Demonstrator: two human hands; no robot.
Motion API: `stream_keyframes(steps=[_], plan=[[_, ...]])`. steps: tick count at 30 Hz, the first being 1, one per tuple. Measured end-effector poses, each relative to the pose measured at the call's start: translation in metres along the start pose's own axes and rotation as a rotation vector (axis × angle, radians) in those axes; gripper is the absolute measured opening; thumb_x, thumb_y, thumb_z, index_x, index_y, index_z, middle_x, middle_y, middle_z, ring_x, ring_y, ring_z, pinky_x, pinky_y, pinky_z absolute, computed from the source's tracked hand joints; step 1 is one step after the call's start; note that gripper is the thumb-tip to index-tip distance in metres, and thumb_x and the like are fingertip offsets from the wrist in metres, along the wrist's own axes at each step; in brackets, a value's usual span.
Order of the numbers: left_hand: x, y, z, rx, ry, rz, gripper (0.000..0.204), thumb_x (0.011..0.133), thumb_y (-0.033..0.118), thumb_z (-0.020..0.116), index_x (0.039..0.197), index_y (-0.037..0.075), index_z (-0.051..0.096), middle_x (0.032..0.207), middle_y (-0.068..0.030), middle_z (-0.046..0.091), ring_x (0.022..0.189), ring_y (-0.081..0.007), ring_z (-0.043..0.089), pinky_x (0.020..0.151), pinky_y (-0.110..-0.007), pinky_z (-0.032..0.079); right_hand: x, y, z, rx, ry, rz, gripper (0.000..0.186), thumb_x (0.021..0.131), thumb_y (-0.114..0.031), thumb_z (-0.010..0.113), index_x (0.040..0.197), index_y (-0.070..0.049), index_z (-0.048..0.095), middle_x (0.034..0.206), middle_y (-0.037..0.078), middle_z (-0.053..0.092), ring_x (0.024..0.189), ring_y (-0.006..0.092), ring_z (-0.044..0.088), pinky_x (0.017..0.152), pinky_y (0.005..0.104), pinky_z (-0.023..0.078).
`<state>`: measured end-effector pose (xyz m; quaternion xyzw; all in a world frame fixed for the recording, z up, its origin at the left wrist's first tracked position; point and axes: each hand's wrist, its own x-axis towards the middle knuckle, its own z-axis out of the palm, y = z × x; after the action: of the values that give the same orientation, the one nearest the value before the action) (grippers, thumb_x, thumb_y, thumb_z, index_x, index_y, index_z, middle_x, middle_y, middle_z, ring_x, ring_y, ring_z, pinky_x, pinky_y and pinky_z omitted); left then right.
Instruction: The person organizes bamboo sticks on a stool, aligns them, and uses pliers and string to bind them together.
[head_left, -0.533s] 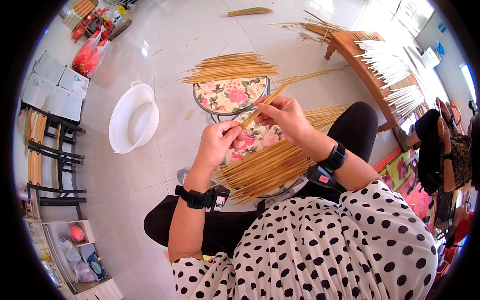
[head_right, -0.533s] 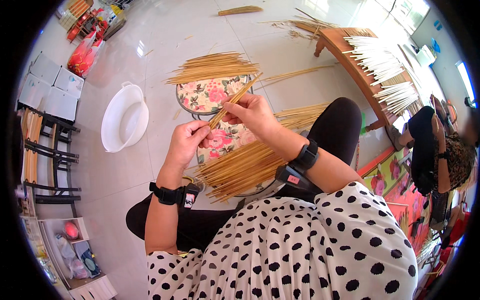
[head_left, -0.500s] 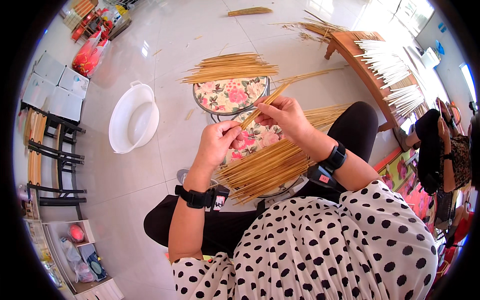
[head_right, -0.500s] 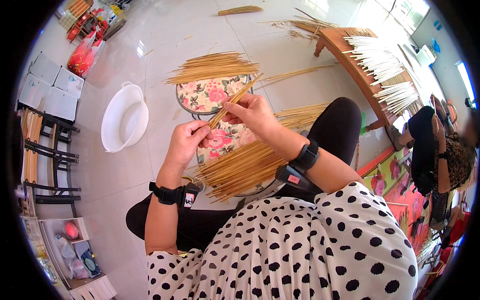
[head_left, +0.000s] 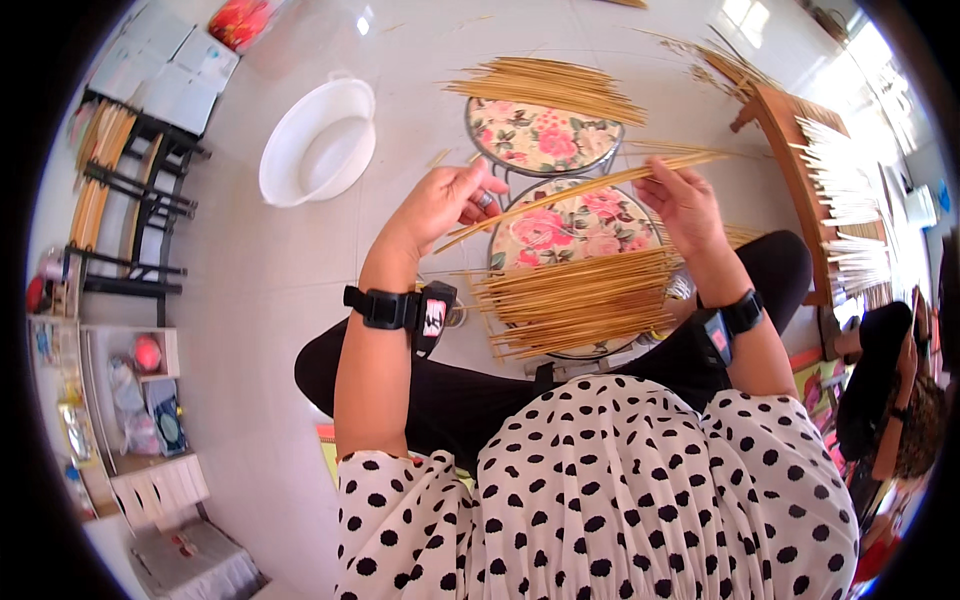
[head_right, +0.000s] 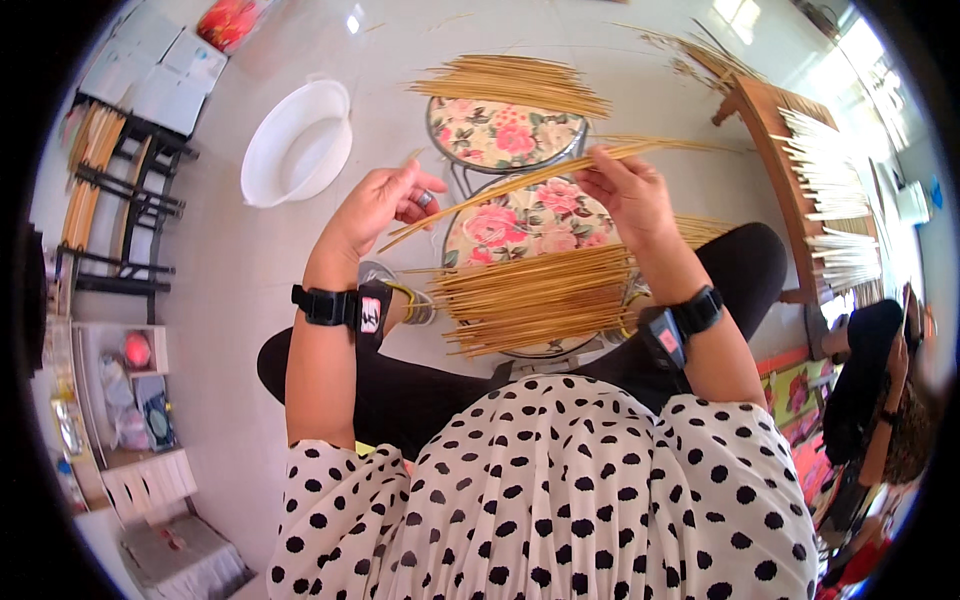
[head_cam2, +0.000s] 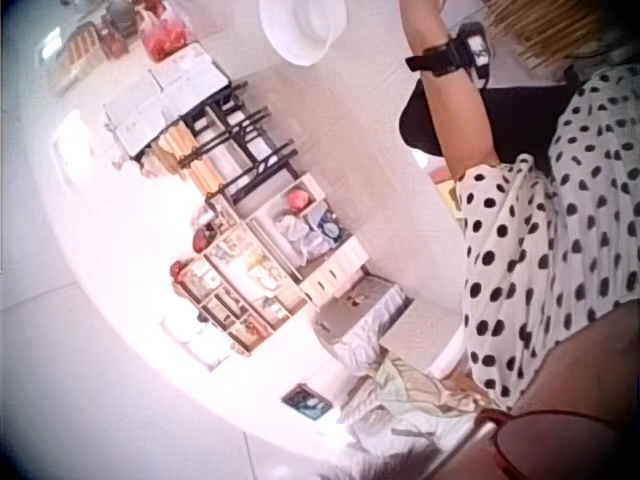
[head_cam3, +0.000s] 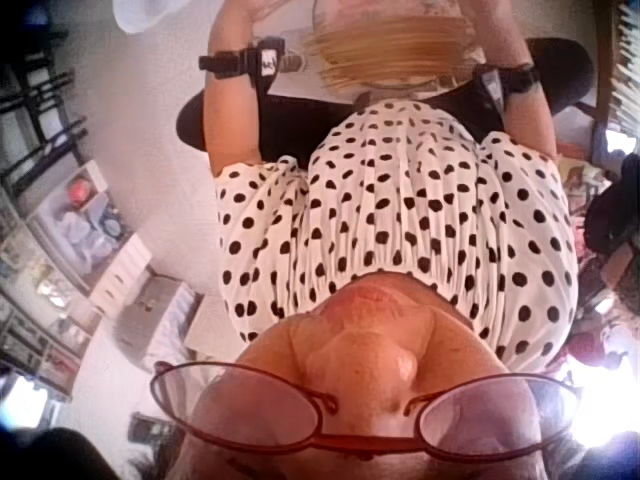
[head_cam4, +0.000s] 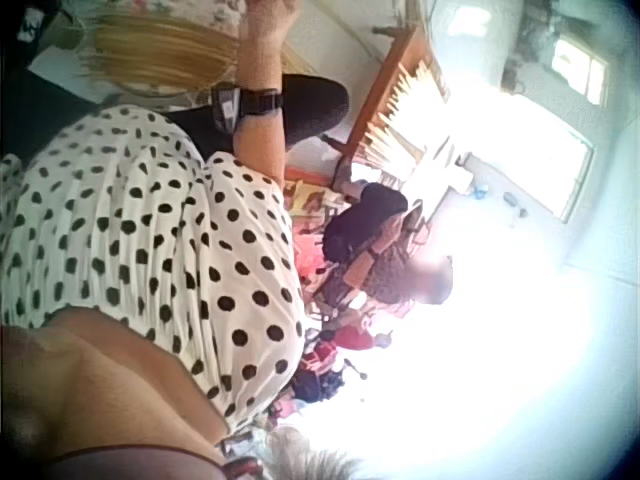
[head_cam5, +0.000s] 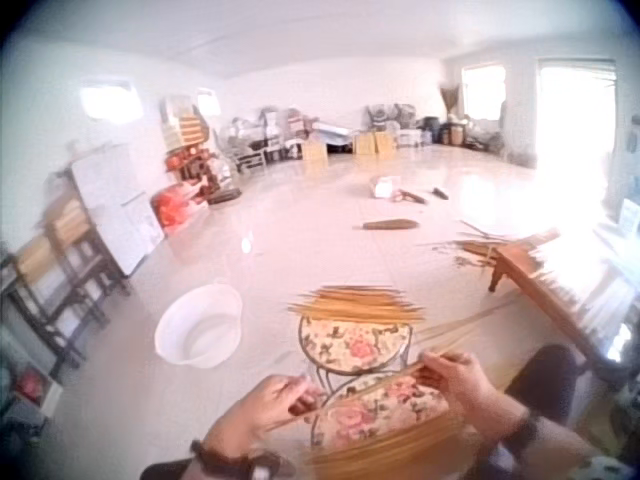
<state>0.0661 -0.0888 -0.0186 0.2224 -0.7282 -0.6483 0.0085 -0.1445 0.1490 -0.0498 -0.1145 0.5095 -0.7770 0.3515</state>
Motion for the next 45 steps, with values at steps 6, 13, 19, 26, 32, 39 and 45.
stream_keyframes(steps=[6,13,19,26,32,39,45], plan=[[-0.005,-0.006,-0.022,-0.075,0.213,-0.013,0.06,0.1,0.05,0.035,0.11,-0.002,0.063,0.093,-0.0098,0.066,0.081,-0.0143,0.063,0.072,-0.027,0.049,0.015,-0.004,-0.039,0.13,-0.057,-0.045,0.017,0.094,-0.015,0.061,0.102,-0.001,0.064,0.091,0.008,0.068,0.086,0.0181,0.068,0.077,0.0279,0.055],[-0.002,-0.003,-0.011,-0.238,0.164,0.044,0.058,0.1,0.049,0.037,0.108,-0.001,0.064,0.092,-0.0089,0.067,0.079,-0.0139,0.064,0.071,-0.027,0.049,0.016,-0.002,-0.037,0.142,-0.073,-0.075,0.015,0.095,-0.014,0.059,0.101,-0.002,0.064,0.09,0.007,0.068,0.086,0.0176,0.068,0.078,0.0284,0.055],[-0.009,0.007,-0.012,-0.042,-0.014,-0.007,0.037,0.098,0.032,0.051,0.102,-0.002,0.066,0.081,-0.0055,0.066,0.07,-0.0107,0.061,0.065,-0.024,0.048,0.015,-0.006,-0.03,0.132,-0.065,-0.162,0.013,0.095,-0.014,0.059,0.101,-0.003,0.065,0.091,0.006,0.068,0.084,0.0177,0.068,0.078,0.0292,0.055],[-0.009,0.003,-0.007,-0.024,0.071,-0.025,0.022,0.092,0.02,0.059,0.099,0.0,0.068,0.081,-0.0044,0.067,0.067,-0.0095,0.061,0.061,-0.022,0.046,0.015,-0.004,-0.029,0.129,-0.069,-0.164,0.012,0.094,-0.014,0.06,0.099,-0.004,0.065,0.091,0.005,0.068,0.083,0.0175,0.068,0.076,0.0295,0.055],[-0.005,0.001,-0.005,0.017,0.08,0.011,0.02,0.089,0.016,0.063,0.101,0.0,0.069,0.084,-0.0056,0.069,0.069,-0.0102,0.062,0.061,-0.022,0.045,0.015,-0.003,-0.037,0.145,-0.07,-0.145,0.011,0.094,-0.014,0.06,0.099,-0.005,0.065,0.093,0.004,0.068,0.083,0.0174,0.068,0.076,0.0297,0.055],[0.001,-0.005,-0.004,0.042,0.134,0.081,0.018,0.088,0.014,0.064,0.099,0.001,0.068,0.083,-0.0052,0.068,0.07,-0.0103,0.063,0.062,-0.022,0.043,0.012,-0.002,-0.029,0.145,-0.085,-0.13,0.011,0.094,-0.014,0.06,0.101,-0.006,0.065,0.096,0.003,0.068,0.084,0.0174,0.067,0.077,0.0302,0.055],[-0.004,0.009,-0.003,-0.116,0.156,-0.066,0.022,0.091,0.018,0.061,0.102,0.0,0.066,0.08,-0.0035,0.066,0.065,-0.0086,0.059,0.062,-0.023,0.048,0.015,-0.001,-0.039,0.163,-0.102,-0.135,0.011,0.094,-0.013,0.06,0.101,-0.006,0.065,0.097,0.003,0.068,0.085,0.0176,0.068,0.078,0.0309,0.054]])
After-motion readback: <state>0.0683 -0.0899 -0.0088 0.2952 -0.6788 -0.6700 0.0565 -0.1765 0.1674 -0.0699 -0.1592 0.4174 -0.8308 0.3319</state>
